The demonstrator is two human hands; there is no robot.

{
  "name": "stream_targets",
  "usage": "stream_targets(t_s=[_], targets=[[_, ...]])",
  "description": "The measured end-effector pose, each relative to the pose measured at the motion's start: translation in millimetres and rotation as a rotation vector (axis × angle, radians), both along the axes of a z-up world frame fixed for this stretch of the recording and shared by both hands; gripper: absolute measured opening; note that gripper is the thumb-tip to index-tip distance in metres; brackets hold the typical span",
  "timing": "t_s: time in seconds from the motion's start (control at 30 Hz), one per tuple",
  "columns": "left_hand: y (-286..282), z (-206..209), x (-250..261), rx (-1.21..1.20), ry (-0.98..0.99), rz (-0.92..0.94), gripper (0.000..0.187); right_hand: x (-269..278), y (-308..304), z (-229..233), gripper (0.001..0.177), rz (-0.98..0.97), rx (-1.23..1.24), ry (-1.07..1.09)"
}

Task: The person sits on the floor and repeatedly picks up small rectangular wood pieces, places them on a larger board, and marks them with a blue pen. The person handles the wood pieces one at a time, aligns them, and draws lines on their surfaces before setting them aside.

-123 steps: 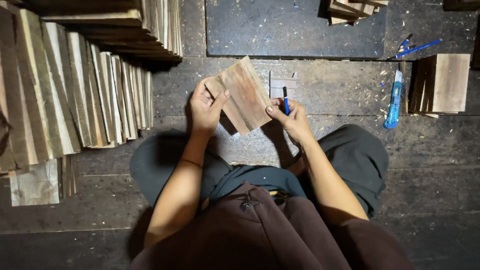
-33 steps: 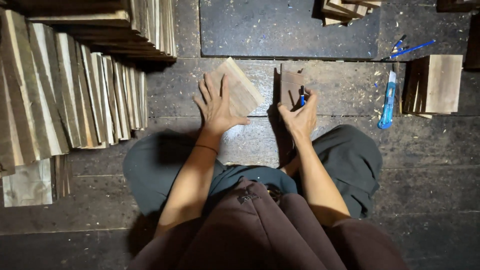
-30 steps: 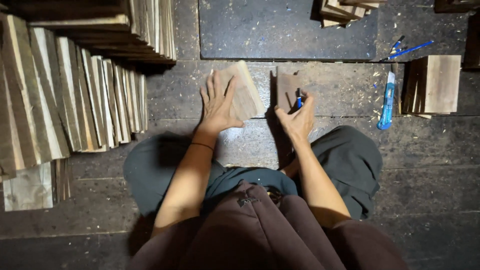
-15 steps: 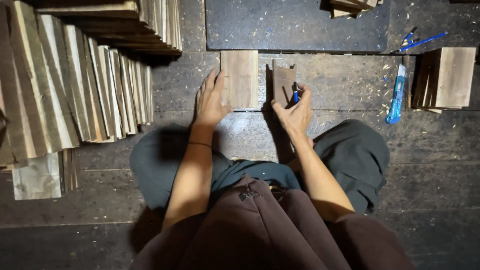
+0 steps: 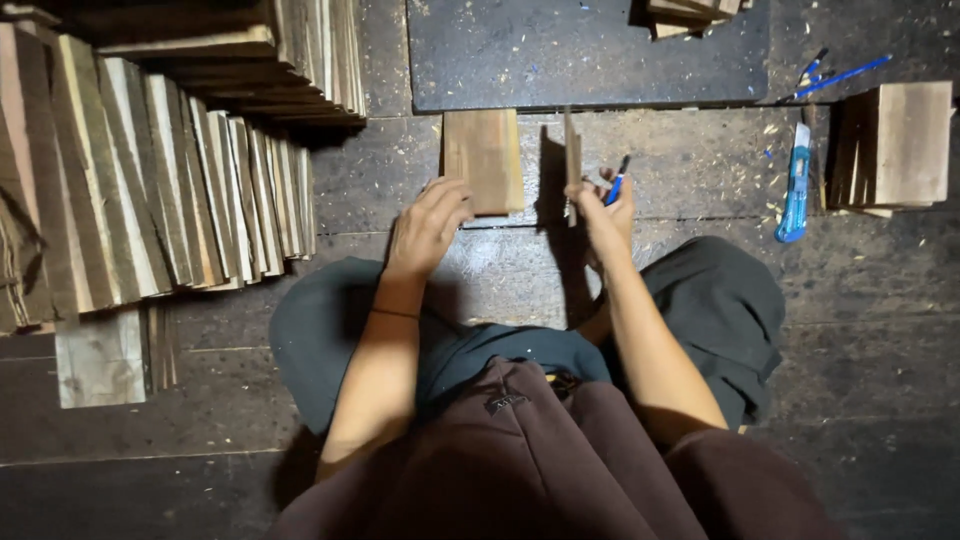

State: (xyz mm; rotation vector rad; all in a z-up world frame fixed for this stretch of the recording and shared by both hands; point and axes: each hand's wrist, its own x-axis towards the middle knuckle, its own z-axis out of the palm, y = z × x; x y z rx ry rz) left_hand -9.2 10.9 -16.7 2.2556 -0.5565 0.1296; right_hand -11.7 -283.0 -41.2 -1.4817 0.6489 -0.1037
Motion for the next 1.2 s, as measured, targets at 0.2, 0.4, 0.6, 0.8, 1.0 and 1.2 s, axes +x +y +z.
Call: stream_targets(t_s=[0.2, 0.4, 0.6, 0.8, 1.0, 1.2], targets=[[-20.5, 57.1, 21.8, -0.253, -0.198, 0.177, 0.020, -0.6, 4.1, 29.9, 0.063, -0.035, 0.022, -0.009], [-11.4, 91.9, 37.2, -0.283, -0.125, 0.079, 0.029, -1.8, 6.7, 46.9, 0.065, -0.097, 0.036, 0.028], [-7.7, 58.1, 93.3, -0.280, -0.181, 0.170, 0.023, -4.8, 10.5, 46.6, 0.066, -0.076, 0.005, 0.038], [-11.1, 58.4, 138.3, -0.172, -0.245, 0.181, 0.020, 1.8, 19.1, 86.5, 0.047, -0.048, 0.028, 0.228], [-11.5, 49.2, 167.0, -0.132, -0.235, 0.193, 0.018, 4.3, 15.6, 81.9, 0.051, -0.022, 0.031, 0.216], [-10.0, 37.2, 191.9, -0.146, -0.228, 0.188, 0.013, 4.5, 13.1, 77.3, 0.043, -0.013, 0.092, 0.154]])
